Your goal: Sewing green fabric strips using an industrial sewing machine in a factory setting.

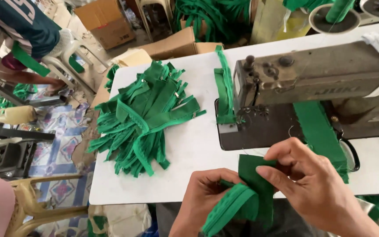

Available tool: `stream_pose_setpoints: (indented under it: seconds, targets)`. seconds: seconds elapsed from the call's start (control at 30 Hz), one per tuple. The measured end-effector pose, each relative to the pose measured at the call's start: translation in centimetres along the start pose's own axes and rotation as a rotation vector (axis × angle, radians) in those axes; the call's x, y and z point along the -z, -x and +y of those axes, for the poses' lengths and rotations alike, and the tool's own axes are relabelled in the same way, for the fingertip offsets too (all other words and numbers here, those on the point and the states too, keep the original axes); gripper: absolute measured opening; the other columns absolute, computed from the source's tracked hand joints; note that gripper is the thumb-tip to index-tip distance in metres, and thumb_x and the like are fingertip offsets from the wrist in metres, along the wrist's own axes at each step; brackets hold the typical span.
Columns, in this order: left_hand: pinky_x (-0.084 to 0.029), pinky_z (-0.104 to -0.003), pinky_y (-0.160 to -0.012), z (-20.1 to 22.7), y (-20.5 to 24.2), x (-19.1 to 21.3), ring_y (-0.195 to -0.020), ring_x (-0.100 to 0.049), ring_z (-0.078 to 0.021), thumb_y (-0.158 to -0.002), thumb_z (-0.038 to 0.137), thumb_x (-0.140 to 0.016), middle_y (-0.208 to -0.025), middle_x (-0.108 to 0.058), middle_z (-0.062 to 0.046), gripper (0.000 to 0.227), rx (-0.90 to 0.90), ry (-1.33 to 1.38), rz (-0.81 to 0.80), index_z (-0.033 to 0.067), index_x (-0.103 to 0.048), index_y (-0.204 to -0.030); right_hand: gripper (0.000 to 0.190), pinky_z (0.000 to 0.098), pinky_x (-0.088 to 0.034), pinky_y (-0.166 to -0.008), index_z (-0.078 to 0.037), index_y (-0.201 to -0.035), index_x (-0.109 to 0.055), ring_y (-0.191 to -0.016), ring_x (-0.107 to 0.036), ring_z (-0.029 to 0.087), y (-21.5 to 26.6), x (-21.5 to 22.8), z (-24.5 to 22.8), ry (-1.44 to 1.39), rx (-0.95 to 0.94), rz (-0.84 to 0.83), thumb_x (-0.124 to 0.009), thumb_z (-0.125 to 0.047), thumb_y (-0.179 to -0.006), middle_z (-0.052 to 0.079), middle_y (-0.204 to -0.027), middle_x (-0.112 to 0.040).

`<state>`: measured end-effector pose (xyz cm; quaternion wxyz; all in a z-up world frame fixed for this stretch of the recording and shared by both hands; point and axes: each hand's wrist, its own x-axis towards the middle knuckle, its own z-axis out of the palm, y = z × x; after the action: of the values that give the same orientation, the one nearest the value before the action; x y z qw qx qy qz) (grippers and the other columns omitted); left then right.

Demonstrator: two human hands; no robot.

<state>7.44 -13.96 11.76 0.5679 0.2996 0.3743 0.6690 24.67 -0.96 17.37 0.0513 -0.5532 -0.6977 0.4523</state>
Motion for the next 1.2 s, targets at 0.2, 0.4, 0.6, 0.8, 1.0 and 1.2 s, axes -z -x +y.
stream_pose_setpoints:
  seconds: [0.2, 0.4, 0.6, 0.8, 1.0, 1.2]
  targets:
    - [-0.071, -0.045, -0.082, -1.3, 0.5, 0.9, -0.089, -0.075, -0.0352, -0.088, 0.008, -0.078, -0.102, -0.076, -0.019, 0.02, 0.023, 0.001, 0.122, -0.0009, -0.075, -0.105, 0.023, 0.0308, -0.035, -0.054, -0.025, -0.098, -0.091, -0.056, -0.039, 0.014, -0.8, -1.3, 2.3, 0.043, 0.255, -0.012, -0.096, -0.023, -0.075, -0.003, -0.064, -0.069]
    - [-0.056, -0.037, -0.069, -2.9, 0.2, 1.0, -0.087, -0.07, -0.0239, -0.092, 0.014, -0.075, -0.109, -0.077, -0.018, 0.018, 0.017, -0.046, 0.14, -0.0016, -0.076, -0.102, 0.042, 0.0389, -0.063, -0.073, -0.023, -0.118, -0.078, -0.095, -0.081, 0.016, -0.8, -1.9, 3.6, 0.031, 0.618, 0.07, -0.084, -0.02, -0.077, -0.002, -0.112, -0.083]
    - [-0.039, -0.032, -0.058, -1.6, 0.4, -0.5, -0.066, -0.055, -0.013, -0.092, 0.004, -0.073, -0.128, -0.067, -0.014, 0.012, -0.271, -0.555, 0.24, 0.0158, -0.075, -0.09, 0.026, 0.0388, -0.052, -0.06, -0.02, -0.11, -0.081, -0.082, -0.064, 0.019, -0.9, -1.3, 3.1, -0.031, 0.813, -0.028, -0.075, -0.011, -0.086, 0.0, -0.093, -0.071]
    - [-0.044, -0.035, -0.062, -0.9, 0.7, -0.8, -0.061, -0.052, -0.0108, -0.098, 0.028, -0.069, -0.137, -0.065, -0.018, 0.015, -0.347, -0.479, 0.208, 0.0142, -0.075, -0.096, 0.024, 0.0309, -0.052, -0.066, -0.017, -0.1, -0.084, -0.083, -0.062, 0.015, -0.6, -1.2, 1.8, -0.11, 0.845, 0.089, -0.079, -0.002, -0.081, -0.002, -0.09, -0.073]
    - [-0.056, -0.033, -0.063, -0.9, -0.1, -1.5, -0.097, -0.079, -0.0269, -0.091, 0.005, -0.073, -0.121, -0.077, -0.022, 0.008, -0.236, -0.436, 0.227, 0.0118, -0.071, -0.089, 0.024, 0.0309, -0.066, -0.066, -0.019, -0.097, -0.085, -0.074, -0.08, 0.01, -0.2, -1.4, 2.4, -0.15, 0.503, 0.029, -0.088, -0.009, -0.075, -0.003, -0.082, -0.077]
    - [-0.071, -0.044, -0.072, 0.0, -1.6, -2.4, -0.081, -0.078, -0.0358, -0.082, -0.006, -0.077, -0.091, -0.078, -0.026, 0.039, 0.153, -0.121, 0.47, 0.0, -0.072, -0.12, 0.023, 0.0268, -0.067, -0.062, -0.014, -0.09, -0.085, -0.071, -0.077, 0.011, -0.4, -1.7, 2.0, -0.265, 0.639, 0.082, -0.088, -0.002, -0.071, -0.001, -0.079, -0.081]
